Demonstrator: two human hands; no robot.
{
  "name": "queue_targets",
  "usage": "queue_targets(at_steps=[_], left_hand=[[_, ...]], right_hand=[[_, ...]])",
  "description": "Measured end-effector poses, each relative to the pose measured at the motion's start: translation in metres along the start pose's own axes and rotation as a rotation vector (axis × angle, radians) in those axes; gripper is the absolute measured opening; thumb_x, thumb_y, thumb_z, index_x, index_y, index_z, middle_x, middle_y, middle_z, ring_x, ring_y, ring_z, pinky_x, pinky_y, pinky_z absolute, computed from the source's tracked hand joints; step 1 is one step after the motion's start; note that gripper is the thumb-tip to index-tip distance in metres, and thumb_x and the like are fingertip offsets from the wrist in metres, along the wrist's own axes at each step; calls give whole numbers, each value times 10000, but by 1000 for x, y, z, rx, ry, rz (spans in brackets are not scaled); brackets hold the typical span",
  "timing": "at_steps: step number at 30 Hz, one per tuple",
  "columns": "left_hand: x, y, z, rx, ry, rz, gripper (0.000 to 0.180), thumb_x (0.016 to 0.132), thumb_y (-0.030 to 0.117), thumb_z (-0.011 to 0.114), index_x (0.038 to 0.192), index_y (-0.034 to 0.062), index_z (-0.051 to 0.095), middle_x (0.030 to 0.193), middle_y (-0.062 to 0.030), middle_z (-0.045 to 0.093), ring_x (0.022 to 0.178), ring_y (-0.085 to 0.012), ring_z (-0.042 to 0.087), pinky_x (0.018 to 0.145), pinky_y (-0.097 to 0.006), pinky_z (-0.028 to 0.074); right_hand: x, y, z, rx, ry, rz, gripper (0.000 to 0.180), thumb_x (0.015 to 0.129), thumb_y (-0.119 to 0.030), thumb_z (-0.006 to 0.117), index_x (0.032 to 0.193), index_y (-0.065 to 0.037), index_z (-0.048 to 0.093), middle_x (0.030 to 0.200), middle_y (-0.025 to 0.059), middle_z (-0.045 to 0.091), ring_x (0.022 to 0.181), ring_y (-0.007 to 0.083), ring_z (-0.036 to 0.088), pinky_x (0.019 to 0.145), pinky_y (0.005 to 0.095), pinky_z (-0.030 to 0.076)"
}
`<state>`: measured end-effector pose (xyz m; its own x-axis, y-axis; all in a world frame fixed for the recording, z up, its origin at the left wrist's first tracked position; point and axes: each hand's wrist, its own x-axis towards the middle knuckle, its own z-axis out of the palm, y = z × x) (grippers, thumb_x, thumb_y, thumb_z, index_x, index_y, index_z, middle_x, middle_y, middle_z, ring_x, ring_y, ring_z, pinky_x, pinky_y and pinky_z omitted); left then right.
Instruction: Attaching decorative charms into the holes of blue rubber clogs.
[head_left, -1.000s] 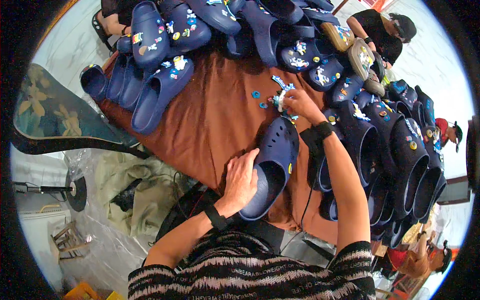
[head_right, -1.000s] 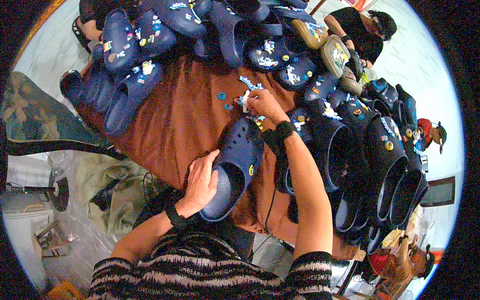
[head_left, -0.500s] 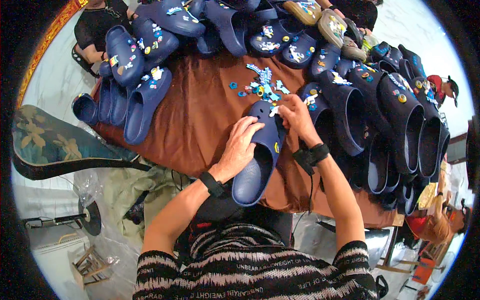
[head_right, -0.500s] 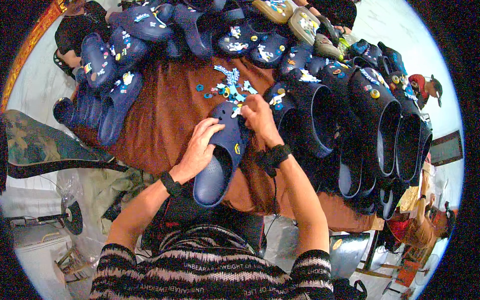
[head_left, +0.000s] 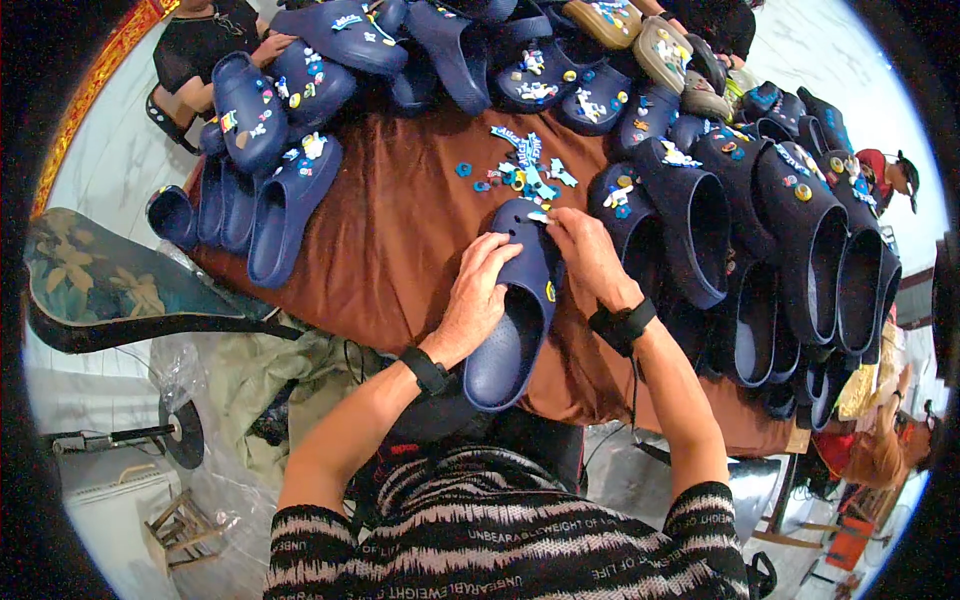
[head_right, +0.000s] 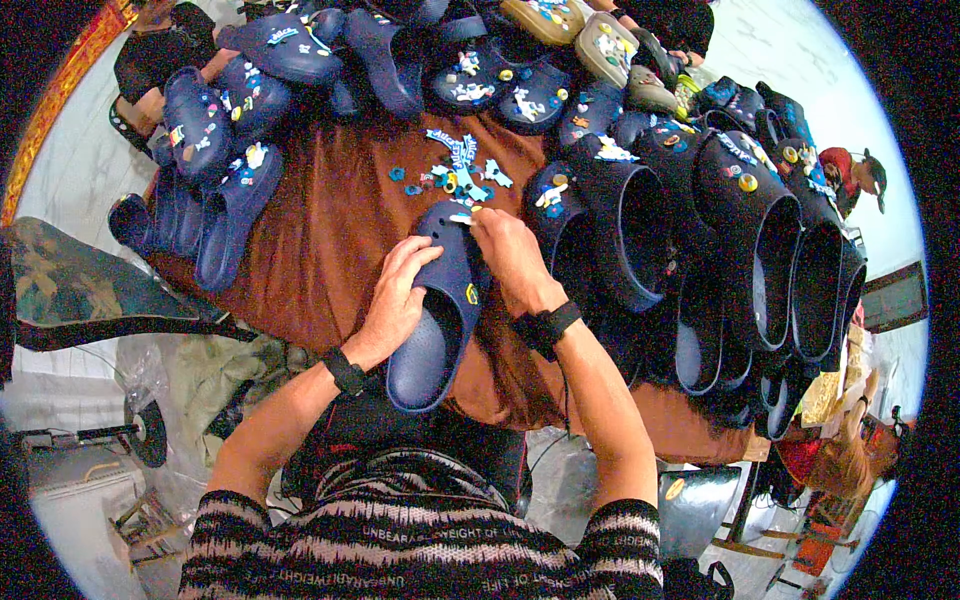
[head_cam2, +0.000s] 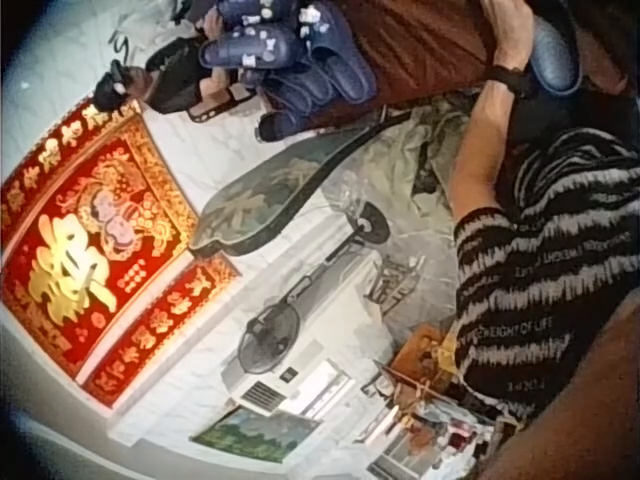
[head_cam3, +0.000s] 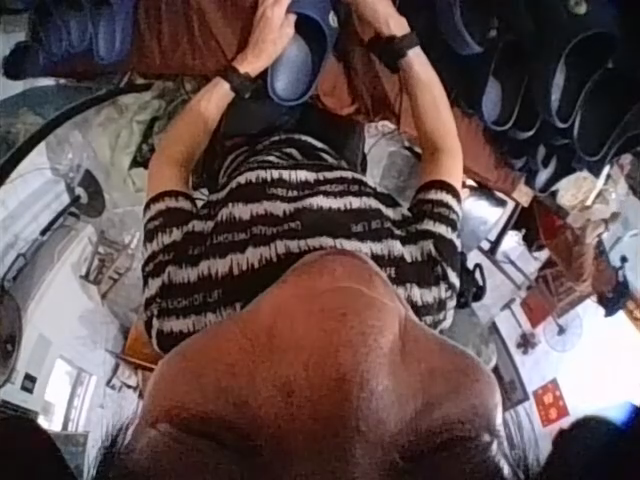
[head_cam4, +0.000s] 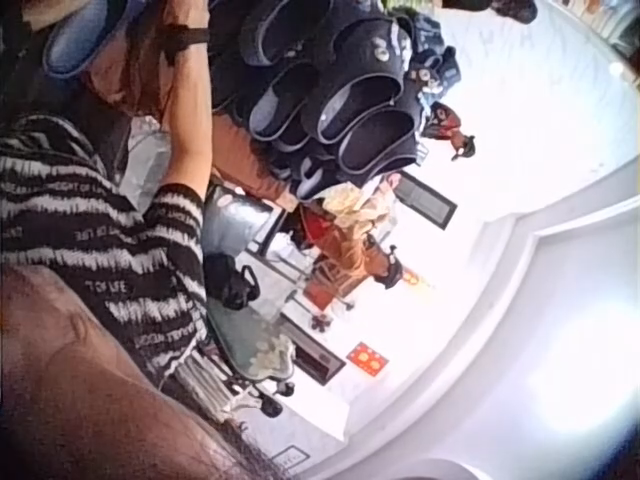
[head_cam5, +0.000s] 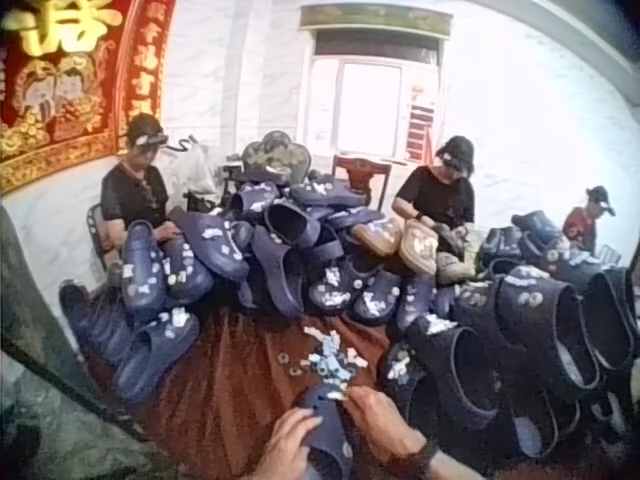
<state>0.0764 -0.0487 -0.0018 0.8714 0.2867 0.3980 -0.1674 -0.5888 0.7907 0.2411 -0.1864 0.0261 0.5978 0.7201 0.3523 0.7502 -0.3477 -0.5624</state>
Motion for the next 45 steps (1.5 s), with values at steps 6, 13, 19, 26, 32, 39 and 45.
queue_targets(at_steps=[6,13,19,26,32,39,45], left_hand=[[1,0,2,-45,13,-2,635,684,-174,494,1278,38,569,1394,-156,483,1384,-358,392,1193,-436,291],[0,-1,2,-32,22,14,640,676,-178,503,1275,38,568,1385,-153,487,1378,-360,397,1190,-436,299],[0,-3,5,-18,28,4,633,673,-177,508,1264,38,572,1370,-155,493,1362,-366,408,1185,-440,305],[1,-3,6,-17,27,8,626,674,-174,540,1261,41,580,1371,-154,497,1364,-368,404,1183,-445,311],[3,-3,4,-14,24,-7,630,677,-174,558,1267,44,583,1370,-153,502,1365,-371,404,1180,-448,316],[3,0,8,26,35,-3,611,686,-164,552,1263,35,585,1361,-159,511,1355,-379,413,1175,-453,321],[2,2,5,53,19,31,547,754,-131,589,1273,42,563,1360,-151,499,1352,-384,408,1147,-457,352]], right_hand=[[13,-1,-5,139,-35,267,193,916,-151,636,1007,4,705,930,216,706,882,385,691,770,415,537],[5,-3,6,-184,147,-26,111,908,-146,652,956,-48,669,888,157,637,802,382,664,703,460,526],[-4,-14,13,-174,83,-2,82,913,-145,646,937,-71,669,859,144,625,776,375,659,663,461,524],[0,-7,16,-140,7,-3,134,918,-177,641,944,-48,666,874,157,642,789,396,657,687,475,517],[2,-11,14,10,-20,156,163,921,-195,637,910,-35,668,898,182,686,844,407,665,725,489,515],[6,-11,24,-78,-47,145,209,935,-217,611,887,-25,678,922,221,696,868,420,666,734,498,519],[1,-8,19,244,58,272,160,904,-131,685,907,25,651,808,222,684,736,339,690,659,395,523]])
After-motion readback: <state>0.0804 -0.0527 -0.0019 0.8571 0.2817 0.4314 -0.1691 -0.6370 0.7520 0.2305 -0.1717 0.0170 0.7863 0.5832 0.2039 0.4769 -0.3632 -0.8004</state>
